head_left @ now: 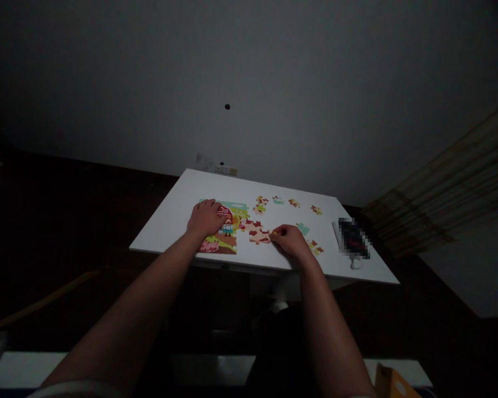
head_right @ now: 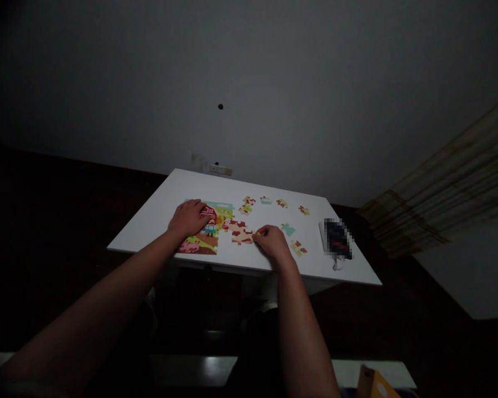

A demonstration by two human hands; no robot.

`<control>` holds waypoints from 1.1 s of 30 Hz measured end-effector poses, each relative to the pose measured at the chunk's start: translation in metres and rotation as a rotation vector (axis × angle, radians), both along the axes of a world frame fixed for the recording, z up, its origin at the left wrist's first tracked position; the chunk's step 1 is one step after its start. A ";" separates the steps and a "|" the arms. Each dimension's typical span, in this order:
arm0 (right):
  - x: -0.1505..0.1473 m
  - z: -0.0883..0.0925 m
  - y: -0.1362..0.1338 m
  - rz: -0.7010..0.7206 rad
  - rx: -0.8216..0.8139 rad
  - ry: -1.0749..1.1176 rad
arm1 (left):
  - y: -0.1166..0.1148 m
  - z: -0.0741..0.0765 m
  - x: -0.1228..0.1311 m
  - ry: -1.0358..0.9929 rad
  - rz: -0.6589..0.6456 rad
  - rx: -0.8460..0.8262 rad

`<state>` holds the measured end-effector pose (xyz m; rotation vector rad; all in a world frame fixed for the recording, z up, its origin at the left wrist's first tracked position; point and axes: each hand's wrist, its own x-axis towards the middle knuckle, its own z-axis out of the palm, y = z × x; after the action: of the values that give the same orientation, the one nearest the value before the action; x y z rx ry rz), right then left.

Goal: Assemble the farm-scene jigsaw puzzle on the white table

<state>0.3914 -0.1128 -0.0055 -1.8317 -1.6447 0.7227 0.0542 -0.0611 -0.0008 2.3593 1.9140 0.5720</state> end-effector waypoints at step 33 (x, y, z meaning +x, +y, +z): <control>0.006 0.008 0.001 0.074 0.143 -0.066 | 0.000 0.004 0.000 0.049 -0.004 0.014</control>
<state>0.3970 -0.1121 0.0022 -1.7178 -1.7670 0.5651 0.0544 -0.0615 0.0027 2.4066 1.9313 0.5345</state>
